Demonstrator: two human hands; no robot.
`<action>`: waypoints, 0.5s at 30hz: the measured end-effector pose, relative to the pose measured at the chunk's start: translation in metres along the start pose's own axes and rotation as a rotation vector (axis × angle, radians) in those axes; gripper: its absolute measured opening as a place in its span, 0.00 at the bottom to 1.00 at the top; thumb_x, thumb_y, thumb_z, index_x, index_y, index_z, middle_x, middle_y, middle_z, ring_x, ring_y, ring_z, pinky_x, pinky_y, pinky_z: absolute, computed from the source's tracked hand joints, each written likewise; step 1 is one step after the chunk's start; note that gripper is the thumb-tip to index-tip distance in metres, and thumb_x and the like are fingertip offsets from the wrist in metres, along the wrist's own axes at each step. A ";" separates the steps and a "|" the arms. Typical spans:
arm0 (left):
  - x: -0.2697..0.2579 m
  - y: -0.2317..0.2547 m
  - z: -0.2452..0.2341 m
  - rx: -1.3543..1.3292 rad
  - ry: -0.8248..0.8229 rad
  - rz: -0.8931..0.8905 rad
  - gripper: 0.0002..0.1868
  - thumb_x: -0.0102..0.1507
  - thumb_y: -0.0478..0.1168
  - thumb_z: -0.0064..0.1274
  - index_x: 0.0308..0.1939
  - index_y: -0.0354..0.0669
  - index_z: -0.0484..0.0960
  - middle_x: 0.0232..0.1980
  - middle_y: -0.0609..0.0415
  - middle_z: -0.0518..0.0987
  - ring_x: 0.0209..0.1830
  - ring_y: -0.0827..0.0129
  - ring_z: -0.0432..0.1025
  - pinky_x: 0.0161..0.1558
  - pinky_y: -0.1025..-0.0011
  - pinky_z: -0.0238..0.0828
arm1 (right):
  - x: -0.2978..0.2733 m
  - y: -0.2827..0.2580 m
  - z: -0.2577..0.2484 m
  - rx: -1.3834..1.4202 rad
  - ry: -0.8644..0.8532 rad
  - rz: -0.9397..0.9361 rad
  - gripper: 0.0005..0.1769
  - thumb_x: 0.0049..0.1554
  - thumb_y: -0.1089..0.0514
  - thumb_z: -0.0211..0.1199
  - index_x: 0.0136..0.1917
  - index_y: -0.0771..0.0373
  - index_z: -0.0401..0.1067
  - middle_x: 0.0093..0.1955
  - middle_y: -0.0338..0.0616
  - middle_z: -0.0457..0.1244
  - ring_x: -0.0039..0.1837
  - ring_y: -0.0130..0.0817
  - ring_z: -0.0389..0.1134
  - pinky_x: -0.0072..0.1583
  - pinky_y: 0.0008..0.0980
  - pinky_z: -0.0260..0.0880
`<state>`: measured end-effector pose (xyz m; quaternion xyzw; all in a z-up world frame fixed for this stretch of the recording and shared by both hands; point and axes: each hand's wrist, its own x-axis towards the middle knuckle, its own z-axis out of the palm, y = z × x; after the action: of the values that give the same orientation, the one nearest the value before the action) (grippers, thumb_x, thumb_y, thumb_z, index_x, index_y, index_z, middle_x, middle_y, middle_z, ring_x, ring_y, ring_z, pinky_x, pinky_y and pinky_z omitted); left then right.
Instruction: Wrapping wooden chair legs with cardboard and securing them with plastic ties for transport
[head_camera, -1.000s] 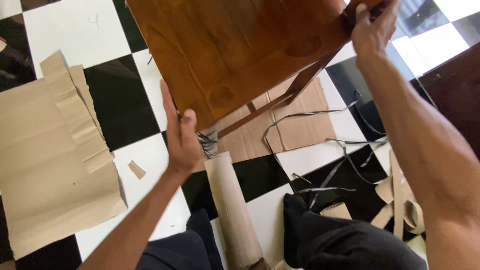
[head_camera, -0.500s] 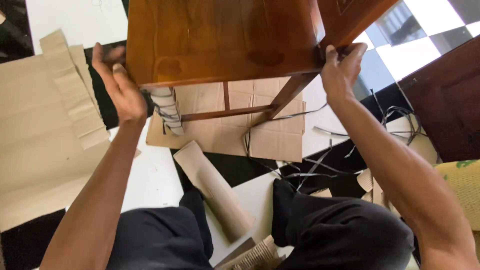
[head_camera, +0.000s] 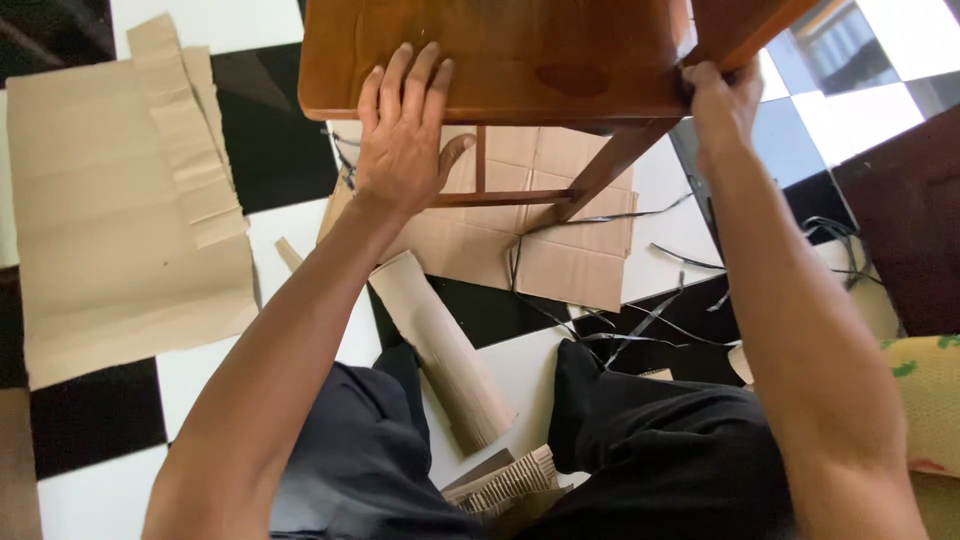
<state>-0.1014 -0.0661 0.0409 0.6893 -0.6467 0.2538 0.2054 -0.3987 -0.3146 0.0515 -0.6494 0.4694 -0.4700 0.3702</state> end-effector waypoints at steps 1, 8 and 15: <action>0.000 -0.003 0.000 0.053 -0.008 0.015 0.40 0.73 0.58 0.54 0.78 0.32 0.62 0.79 0.43 0.56 0.78 0.49 0.46 0.74 0.52 0.39 | 0.000 -0.001 0.001 -0.007 0.029 -0.010 0.28 0.55 0.63 0.59 0.68 0.60 0.62 0.62 0.48 0.65 0.64 0.43 0.66 0.69 0.47 0.63; 0.018 -0.053 0.015 0.082 -0.193 -0.086 0.41 0.76 0.64 0.39 0.82 0.39 0.53 0.81 0.36 0.51 0.79 0.41 0.42 0.73 0.42 0.39 | -0.009 -0.015 0.023 -0.078 -0.057 -0.224 0.30 0.55 0.69 0.62 0.69 0.60 0.61 0.62 0.53 0.66 0.63 0.50 0.70 0.67 0.48 0.73; 0.031 -0.106 0.042 0.115 -0.379 -0.192 0.45 0.71 0.73 0.14 0.84 0.50 0.39 0.85 0.43 0.41 0.83 0.45 0.33 0.77 0.40 0.28 | -0.010 -0.011 0.052 -0.157 0.014 -0.318 0.29 0.56 0.65 0.69 0.67 0.57 0.62 0.56 0.49 0.68 0.54 0.44 0.74 0.56 0.43 0.82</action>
<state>0.0092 -0.1075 0.0322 0.7937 -0.5896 0.1353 0.0638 -0.3471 -0.2993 0.0442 -0.7392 0.3987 -0.4889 0.2360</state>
